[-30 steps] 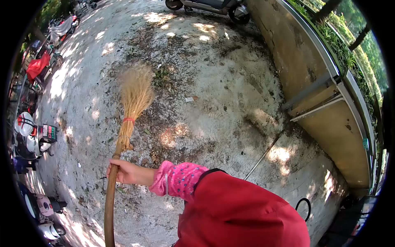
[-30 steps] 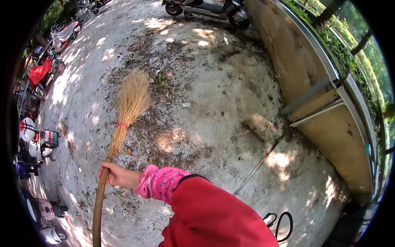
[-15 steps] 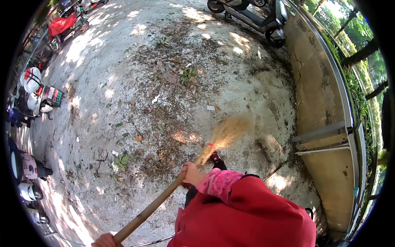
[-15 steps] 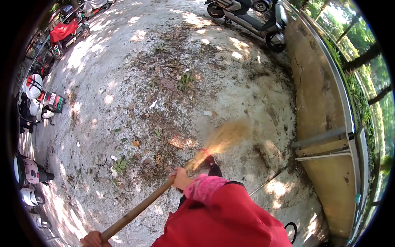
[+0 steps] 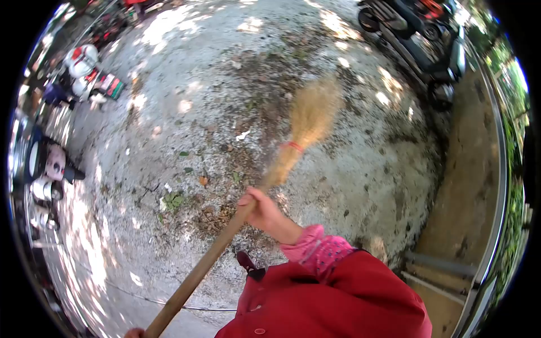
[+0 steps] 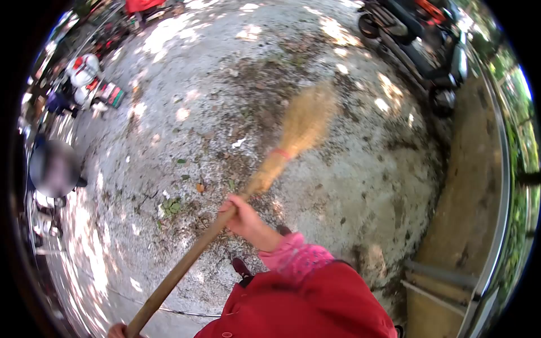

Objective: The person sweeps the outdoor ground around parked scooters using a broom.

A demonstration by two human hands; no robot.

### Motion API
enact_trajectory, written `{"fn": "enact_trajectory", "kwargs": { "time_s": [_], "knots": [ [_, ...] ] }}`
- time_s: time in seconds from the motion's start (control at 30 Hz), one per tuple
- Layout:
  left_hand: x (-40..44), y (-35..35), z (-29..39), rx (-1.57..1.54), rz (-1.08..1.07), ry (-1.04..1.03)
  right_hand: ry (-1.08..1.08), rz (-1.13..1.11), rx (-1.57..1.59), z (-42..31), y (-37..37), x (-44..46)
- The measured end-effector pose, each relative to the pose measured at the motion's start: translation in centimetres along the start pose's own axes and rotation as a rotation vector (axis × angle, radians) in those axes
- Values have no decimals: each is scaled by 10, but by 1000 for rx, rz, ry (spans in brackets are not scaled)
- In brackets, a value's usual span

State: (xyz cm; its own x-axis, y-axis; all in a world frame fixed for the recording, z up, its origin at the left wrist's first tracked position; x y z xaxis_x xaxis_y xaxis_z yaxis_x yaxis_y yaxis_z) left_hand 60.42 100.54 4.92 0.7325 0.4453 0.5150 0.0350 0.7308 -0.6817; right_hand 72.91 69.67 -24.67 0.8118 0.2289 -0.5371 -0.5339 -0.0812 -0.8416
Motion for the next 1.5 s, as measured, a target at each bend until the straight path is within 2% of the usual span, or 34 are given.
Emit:
{"fn": "enact_trajectory", "kwargs": {
  "time_s": [0.03, 0.07, 0.1, 0.13, 0.17, 0.2, 0.23, 0.27, 0.33, 0.4, 0.43, 0.5, 0.53, 0.57, 0.63, 0.7, 0.77, 0.83, 0.9, 0.93, 1.0, 1.03, 1.1, 1.13, 1.2, 1.3, 1.4, 1.5],
  "knots": [
    [-11, -2, -30, -111, 35, 93, 38, -6, 23, -21, 23, -8],
    [-22, -8, -57, -28, 77, 107, 92, 171, 78, -43, 69, -8],
    [-32, -17, -93, -143, -153, 349, 104, 151, 122, -64, 121, -6],
    [-50, -22, -121, -99, -106, 395, 141, 384, 54, -79, 151, -23],
    [-63, -30, -146, -43, -79, 479, 187, 621, -164, -93, 201, -33],
    [-67, -41, -156, -98, -147, 559, 92, 585, 7, -90, 223, -39],
    [-70, -39, -151, -160, -197, 541, -14, 566, 179, -83, 230, -41],
    [-70, -33, -136, -140, -109, 464, -68, 561, 117, -81, 214, -32],
    [-78, -32, -98, -69, 22, 323, -19, 554, -176, -72, 167, -26],
    [-83, -56, -70, -47, -147, 198, -121, 447, -172, -63, 146, 0],
    [-89, -61, -58, -25, -127, 151, -164, 355, -116, -64, 132, 11],
    [-110, -83, -29, -14, -350, 80, -180, 194, -138, -55, 101, 21],
    [-126, -83, -11, 43, -413, 35, -210, 128, -175, -49, 91, 20],
    [-135, -81, 11, 109, -383, -22, -256, 57, -212, -37, 77, 17],
    [-160, -98, 57, 204, -605, -121, -379, -34, -196, -1, 47, -15],
    [-188, -87, 109, 296, -292, -348, -391, 34, -337, 37, 41, -62],
    [-215, -73, 156, 441, 118, -494, -522, 0, -510, 62, 73, -86],
    [-242, -81, 192, 957, 455, -497, -641, 115, -436, 73, 117, -89],
    [-276, -101, 219, 1574, 595, -657, -401, 374, -433, 68, 168, -68],
    [-288, -126, 230, 1601, 543, -703, -458, 355, -469, 84, 165, -73],
    [-305, -187, 243, 1711, 203, -735, -294, 577, -517, 77, 163, -98],
    [-304, -209, 241, 1509, -173, -643, -313, 575, -560, 76, 164, -94],
    [-311, -248, 231, 1166, -580, -429, -433, 447, -548, 79, 156, -78],
    [-313, -261, 217, 1117, -589, -381, -477, 406, -562, 77, 151, -75],
    [-311, -281, 193, 1077, -598, -293, -387, 276, -527, 72, 115, -89],
    [-311, -290, 176, 1359, -563, -250, -285, 149, -475, 52, 85, -80],
    [-309, -290, 165, 1592, -523, -233, -276, 267, -625, 11, 79, -24],
    [-308, -283, 152, 1708, -460, -207, -283, 271, -742, -4, 80, -6]
  ]
}}
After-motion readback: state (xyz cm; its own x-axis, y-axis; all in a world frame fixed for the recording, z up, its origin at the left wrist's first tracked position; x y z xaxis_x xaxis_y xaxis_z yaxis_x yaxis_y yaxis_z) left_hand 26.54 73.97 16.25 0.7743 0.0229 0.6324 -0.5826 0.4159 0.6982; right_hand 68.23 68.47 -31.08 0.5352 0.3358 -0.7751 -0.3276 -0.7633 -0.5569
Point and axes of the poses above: each hand's wrist, its own x-axis towards the middle knuckle, its own y-axis out of the back of the hand, z = x × y, the point moved 6 cm from there along x, towards the middle knuckle, and after that the axes turned 4 degrees about -x, right-handed, at the moved point
